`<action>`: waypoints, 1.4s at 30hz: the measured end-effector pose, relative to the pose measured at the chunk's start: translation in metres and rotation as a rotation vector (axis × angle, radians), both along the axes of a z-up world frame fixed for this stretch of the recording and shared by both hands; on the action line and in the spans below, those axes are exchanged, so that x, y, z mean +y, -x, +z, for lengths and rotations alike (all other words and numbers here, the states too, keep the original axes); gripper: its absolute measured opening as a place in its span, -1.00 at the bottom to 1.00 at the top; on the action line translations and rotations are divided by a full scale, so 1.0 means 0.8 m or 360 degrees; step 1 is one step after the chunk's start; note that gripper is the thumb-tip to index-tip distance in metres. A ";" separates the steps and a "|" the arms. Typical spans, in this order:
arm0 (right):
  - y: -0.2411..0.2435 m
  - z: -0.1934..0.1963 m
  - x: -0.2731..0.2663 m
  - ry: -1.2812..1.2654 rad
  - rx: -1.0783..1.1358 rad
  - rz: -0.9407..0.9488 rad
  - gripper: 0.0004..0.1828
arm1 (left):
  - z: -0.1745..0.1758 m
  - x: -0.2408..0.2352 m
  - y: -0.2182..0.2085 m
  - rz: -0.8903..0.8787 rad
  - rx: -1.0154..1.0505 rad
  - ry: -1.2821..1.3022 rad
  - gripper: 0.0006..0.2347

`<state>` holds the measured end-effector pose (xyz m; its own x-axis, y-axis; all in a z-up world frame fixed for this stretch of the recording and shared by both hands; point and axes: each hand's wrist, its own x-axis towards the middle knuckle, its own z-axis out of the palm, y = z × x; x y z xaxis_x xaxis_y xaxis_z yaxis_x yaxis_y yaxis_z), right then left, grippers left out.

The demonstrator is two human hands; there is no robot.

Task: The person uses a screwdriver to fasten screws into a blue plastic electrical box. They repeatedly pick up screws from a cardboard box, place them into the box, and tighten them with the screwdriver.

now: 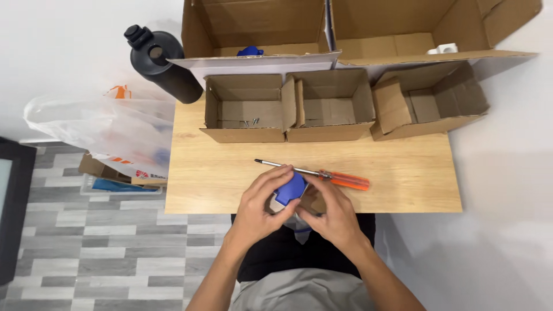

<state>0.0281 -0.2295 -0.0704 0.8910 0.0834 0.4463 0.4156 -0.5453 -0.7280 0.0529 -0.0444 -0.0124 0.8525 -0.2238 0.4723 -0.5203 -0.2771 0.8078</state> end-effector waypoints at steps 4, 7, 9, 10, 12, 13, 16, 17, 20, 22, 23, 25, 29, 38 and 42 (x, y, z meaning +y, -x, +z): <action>0.003 0.009 -0.002 -0.0002 0.0034 -0.0028 -0.29 | -0.011 0.003 -0.001 -0.0049 -0.0025 -0.0035 -0.59; 0.002 0.045 -0.011 0.0083 0.0204 0.0017 -0.29 | -0.010 0.004 0.001 -0.0129 0.0034 -0.0021 -0.56; -0.009 0.085 -0.025 0.0291 0.0304 0.0323 -0.29 | -0.006 0.004 0.002 -0.0175 0.0030 -0.0062 -0.52; -0.018 0.097 -0.033 0.0296 0.0300 0.0310 -0.29 | -0.004 0.006 0.003 -0.0187 0.0023 -0.0056 -0.52; -0.038 0.122 -0.046 0.0426 0.0180 0.0499 -0.45 | 0.001 0.011 0.007 -0.0248 0.0077 -0.0083 -0.49; -0.050 0.142 -0.051 0.0436 0.0178 0.0498 -0.45 | 0.001 0.012 0.008 -0.0249 0.0073 -0.0075 -0.49; -0.097 0.192 -0.056 0.0527 0.0117 0.0563 -0.63 | 0.001 0.019 0.008 -0.0302 0.0143 -0.0080 -0.47; -0.114 0.203 -0.056 0.0625 0.0154 0.0585 -0.67 | 0.000 0.021 0.006 -0.0327 0.0158 -0.0080 -0.46; -0.164 0.210 -0.050 0.0974 0.0459 0.0508 -0.65 | -0.007 0.026 0.006 -0.0346 0.0178 -0.0084 -0.46; -0.201 0.186 -0.049 0.1222 0.0717 0.0400 -0.61 | -0.011 0.026 0.008 -0.0335 0.0177 -0.0086 -0.47; -0.222 0.163 -0.050 0.1323 0.0809 0.0368 -0.61 | -0.013 0.025 0.008 -0.0320 0.0186 -0.0086 -0.48; -0.251 0.144 -0.044 0.1430 0.0885 0.0339 -0.62 | -0.016 0.027 0.009 -0.0293 0.0185 -0.0085 -0.48; -0.307 0.097 -0.035 0.1599 0.1155 0.0418 -0.31 | -0.017 0.028 0.011 -0.0255 0.0194 -0.0083 -0.47; -0.295 0.077 -0.014 0.1765 0.1175 0.0586 -0.46 | -0.019 0.027 0.015 -0.0173 0.0206 -0.0077 -0.46; -0.307 0.063 -0.025 0.1810 0.1092 0.0447 -0.50 | -0.020 0.028 0.014 -0.0167 0.0196 -0.0083 -0.45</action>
<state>0.2737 -0.2495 -0.0200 0.7963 0.3190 -0.5139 0.3499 -0.9360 -0.0390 0.0413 -0.0222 -0.0288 0.8738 -0.3363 0.3511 -0.4466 -0.2694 0.8532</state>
